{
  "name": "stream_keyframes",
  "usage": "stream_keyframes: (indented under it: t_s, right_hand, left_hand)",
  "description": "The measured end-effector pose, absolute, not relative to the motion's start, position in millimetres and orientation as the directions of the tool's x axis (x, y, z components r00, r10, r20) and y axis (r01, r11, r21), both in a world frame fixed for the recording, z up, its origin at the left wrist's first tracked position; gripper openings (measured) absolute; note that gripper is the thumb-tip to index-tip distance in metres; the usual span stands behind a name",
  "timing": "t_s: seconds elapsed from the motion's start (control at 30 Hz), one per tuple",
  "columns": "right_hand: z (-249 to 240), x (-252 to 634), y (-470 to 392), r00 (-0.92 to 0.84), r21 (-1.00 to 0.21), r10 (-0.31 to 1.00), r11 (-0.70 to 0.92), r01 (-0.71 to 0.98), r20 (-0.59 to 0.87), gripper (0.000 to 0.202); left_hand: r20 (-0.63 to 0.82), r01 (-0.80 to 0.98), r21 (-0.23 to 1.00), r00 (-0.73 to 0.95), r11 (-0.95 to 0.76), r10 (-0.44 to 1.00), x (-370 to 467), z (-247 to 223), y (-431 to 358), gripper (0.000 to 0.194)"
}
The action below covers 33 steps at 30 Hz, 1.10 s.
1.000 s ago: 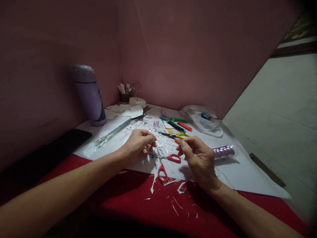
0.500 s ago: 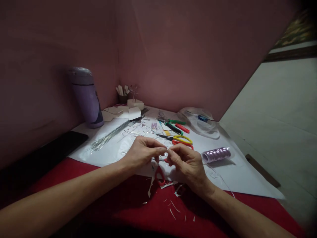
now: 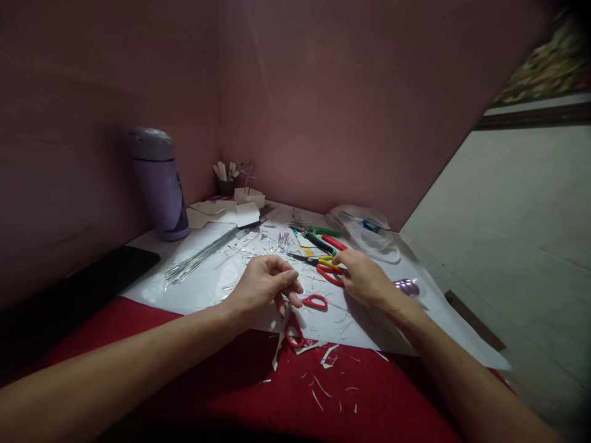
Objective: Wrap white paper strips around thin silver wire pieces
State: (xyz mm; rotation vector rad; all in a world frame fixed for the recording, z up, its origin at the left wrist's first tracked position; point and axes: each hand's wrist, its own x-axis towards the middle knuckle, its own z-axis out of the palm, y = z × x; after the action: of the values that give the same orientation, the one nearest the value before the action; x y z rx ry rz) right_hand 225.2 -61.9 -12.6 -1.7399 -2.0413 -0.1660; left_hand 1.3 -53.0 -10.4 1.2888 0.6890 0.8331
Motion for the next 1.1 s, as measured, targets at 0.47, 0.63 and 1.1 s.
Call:
stream_keyframes:
  t_s: [0.47,0.63,1.1]
  right_hand:
    - [-0.3,226.3,-64.8,-0.232,-0.254,0.935,0.301,0.919,0.267,0.03]
    - [9.2,229.7,-74.9,-0.201,-0.343,0.953,0.272,0.899,0.227,0.028]
    - [10.1,178.1,-98.5,-0.08,-0.992,0.996,0.054,0.113,0.045,0.043]
  left_hand:
    - [-0.042,-0.253,0.946,0.53,0.205,0.847,-3.6,-15.2,-45.2,0.021]
    - [-0.086,-0.272,0.926,0.524,0.262,0.847,-3.8,-10.5,-46.3,0.006]
    - [-0.076,-0.324,0.888,0.598,0.328,0.798,-5.9,-9.8,-43.2,0.012]
